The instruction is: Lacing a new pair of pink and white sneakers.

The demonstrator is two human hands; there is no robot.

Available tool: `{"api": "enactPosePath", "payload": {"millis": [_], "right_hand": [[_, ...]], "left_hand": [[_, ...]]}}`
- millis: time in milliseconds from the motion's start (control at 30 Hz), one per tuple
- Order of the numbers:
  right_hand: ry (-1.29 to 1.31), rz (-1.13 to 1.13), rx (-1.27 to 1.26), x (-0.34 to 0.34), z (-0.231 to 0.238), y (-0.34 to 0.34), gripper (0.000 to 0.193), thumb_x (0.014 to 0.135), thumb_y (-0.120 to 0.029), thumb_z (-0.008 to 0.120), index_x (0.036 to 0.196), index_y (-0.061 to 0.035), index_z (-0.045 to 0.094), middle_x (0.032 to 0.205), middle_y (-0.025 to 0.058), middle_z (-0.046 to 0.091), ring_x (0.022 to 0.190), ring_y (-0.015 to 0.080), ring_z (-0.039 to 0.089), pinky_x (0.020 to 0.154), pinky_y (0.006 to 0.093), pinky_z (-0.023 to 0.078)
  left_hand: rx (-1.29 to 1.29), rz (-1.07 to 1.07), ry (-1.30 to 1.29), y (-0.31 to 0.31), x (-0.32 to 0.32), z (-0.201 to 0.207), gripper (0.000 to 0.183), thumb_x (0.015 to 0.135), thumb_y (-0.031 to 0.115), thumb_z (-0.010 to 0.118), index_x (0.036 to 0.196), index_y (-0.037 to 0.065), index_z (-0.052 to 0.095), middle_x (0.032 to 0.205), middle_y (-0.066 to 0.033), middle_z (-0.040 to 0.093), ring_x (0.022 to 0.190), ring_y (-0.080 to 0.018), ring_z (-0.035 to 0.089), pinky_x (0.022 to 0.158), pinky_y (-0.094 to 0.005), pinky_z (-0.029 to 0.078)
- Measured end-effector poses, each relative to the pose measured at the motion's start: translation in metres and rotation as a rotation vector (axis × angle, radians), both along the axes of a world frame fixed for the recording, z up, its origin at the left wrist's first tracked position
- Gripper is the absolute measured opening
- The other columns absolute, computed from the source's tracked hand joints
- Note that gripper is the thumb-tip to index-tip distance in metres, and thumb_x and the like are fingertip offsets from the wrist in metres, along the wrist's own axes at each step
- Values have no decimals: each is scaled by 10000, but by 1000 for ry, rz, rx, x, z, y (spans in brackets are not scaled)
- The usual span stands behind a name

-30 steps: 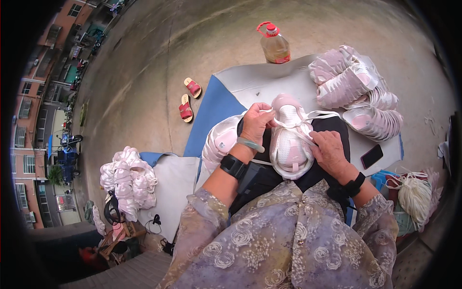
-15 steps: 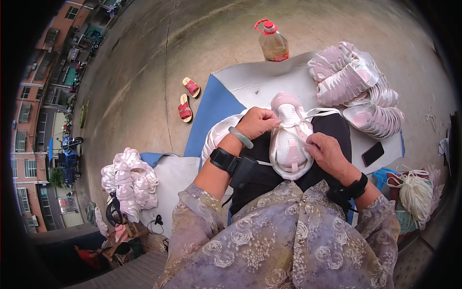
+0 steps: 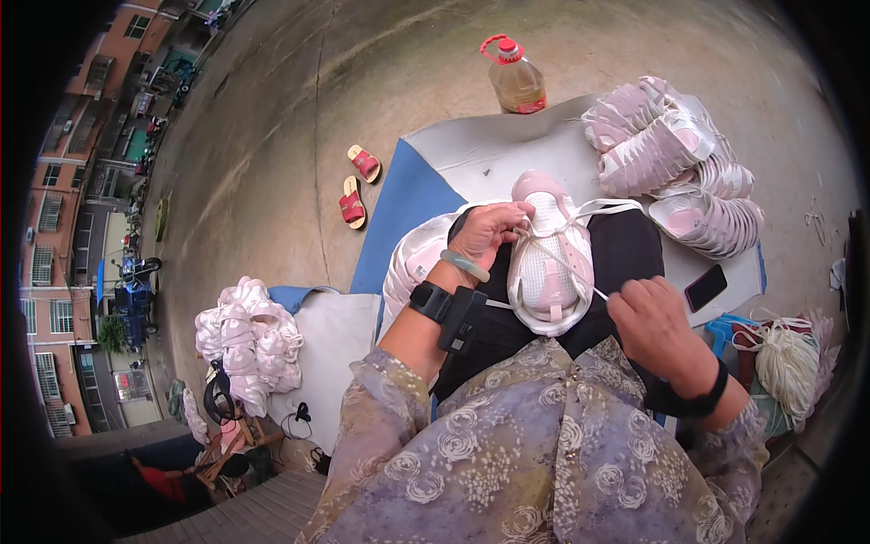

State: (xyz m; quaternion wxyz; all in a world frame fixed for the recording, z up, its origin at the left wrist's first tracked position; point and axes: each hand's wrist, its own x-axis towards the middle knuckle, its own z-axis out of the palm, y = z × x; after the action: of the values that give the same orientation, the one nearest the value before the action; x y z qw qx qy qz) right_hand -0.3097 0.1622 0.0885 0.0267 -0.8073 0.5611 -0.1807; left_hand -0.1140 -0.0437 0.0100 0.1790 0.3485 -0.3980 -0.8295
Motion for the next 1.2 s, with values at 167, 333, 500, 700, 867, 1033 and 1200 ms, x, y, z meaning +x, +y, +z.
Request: {"api": "enactPosePath", "payload": {"millis": [167,333,500,700,867,1033,1200], "right_hand": [[117,24,-79,-2,40,34,160,634,-70,547,783,-10,542,684,53,406,618,196,451,576,321,374],[100,94,0,-8,60,82,201,601,-64,557,788,9,551,688,60,391,614,200,441,573,332,376],[-13,-6,280,-28,30,112,187,601,-44,578,786,-20,566,664,68,431,585,242,466,586,358,393],[-599,-151,401,-40,-18,53,89,790,-94,595,762,-11,585,710,130,570,651,303,577,570,373,449],[-603,-299,144,5,-49,-36,253,752,-111,625,986,-44,558,694,105,522,620,282,550,554,349,432],[-345,-299,79,22,-75,-78,534,724,-335,669,1135,-49,482,852,115,548,749,296,582,629,388,462],[-362,-319,265,18,-75,-79,632,694,-415,682,1145,-34,455,932,139,538,833,321,572,702,398,465]], "left_hand": [[-163,-81,-206,5,-6,-4,141,718,22,593,854,18,628,854,-28,610,741,-82,527,699,-204,418],[-264,-117,-348,8,-9,-12,211,664,-47,548,858,9,609,833,-18,581,692,-73,498,624,-186,416],[-349,-92,-373,13,-12,-15,211,660,-68,515,837,13,595,802,-20,553,702,-81,495,629,-193,422],[-492,79,-429,20,-10,-13,145,689,-35,532,813,16,586,770,-14,561,689,-98,502,632,-202,425],[-1209,35,-608,29,-17,3,177,667,85,628,828,61,561,785,-78,561,735,-205,536,674,-296,438],[-1400,-8,-660,35,-30,2,379,606,208,693,907,78,504,1118,-124,506,1084,-334,420,891,-437,345],[-1453,-48,-602,37,-28,-5,258,614,171,704,792,71,548,1179,-155,487,1121,-357,413,906,-434,349]]}}
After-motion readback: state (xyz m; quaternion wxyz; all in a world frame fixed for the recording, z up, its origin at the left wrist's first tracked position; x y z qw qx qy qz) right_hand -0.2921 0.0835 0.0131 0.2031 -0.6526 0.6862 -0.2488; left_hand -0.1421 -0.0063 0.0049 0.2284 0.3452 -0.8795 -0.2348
